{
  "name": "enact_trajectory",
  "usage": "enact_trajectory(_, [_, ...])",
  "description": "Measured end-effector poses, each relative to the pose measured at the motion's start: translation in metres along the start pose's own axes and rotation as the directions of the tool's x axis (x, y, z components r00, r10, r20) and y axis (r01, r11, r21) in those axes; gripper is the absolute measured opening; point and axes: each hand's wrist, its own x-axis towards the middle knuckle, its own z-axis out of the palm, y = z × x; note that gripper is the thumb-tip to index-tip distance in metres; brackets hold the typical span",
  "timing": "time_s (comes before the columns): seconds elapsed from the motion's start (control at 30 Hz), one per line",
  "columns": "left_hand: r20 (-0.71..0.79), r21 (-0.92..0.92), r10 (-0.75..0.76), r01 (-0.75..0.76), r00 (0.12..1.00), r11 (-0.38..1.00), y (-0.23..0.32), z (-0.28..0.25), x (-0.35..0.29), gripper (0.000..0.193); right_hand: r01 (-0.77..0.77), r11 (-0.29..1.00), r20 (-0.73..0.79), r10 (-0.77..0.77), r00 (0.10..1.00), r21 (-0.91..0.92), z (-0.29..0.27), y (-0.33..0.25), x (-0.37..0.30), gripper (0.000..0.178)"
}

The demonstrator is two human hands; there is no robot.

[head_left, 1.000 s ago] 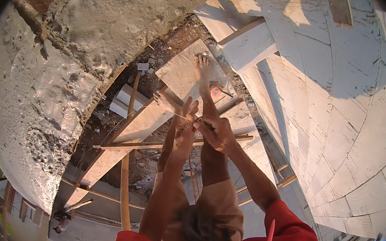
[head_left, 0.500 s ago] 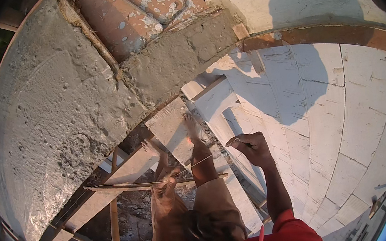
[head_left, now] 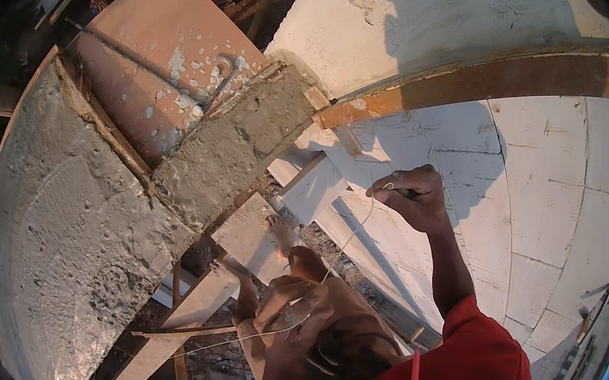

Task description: The person uses pliers to cut and adjust metal rods on a wooden roof frame. They then tie a string around the frame to secure or measure components.

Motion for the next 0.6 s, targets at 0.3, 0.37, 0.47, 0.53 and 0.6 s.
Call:
enact_trajectory(0.3, [-0.16, -0.022, 0.346, -0.354, 0.925, 0.935, 0.002, 0.056, 0.187, 0.031, 0.05, 0.999, -0.256, -0.044, 0.966, 0.016, -0.009, 0.026, 0.042, 0.015])
enact_trajectory(0.37, [-0.155, -0.014, 0.388, -0.395, 0.908, 0.918, -0.005, 0.065, 0.208, 0.03, 0.117, 0.993, -0.345, -0.112, 0.932, -0.007, -0.006, 0.036, 0.05, 0.014])
enact_trajectory(0.47, [-0.133, -0.062, 0.403, -0.413, 0.906, 0.908, -0.023, 0.078, 0.229, 0.03, 0.209, 0.971, -0.416, -0.238, 0.878, -0.116, 0.0, 0.051, 0.056, 0.013])
enact_trajectory(0.53, [-0.115, -0.095, 0.426, -0.436, 0.898, 0.895, -0.037, 0.084, 0.239, 0.029, 0.258, 0.946, -0.452, -0.322, 0.832, -0.198, 0.005, 0.061, 0.058, 0.012])
enact_trajectory(0.6, [-0.108, -0.151, 0.485, -0.497, 0.868, 0.855, -0.051, 0.091, 0.246, 0.03, 0.311, 0.916, -0.483, -0.398, 0.78, -0.253, 0.009, 0.071, 0.06, 0.012])
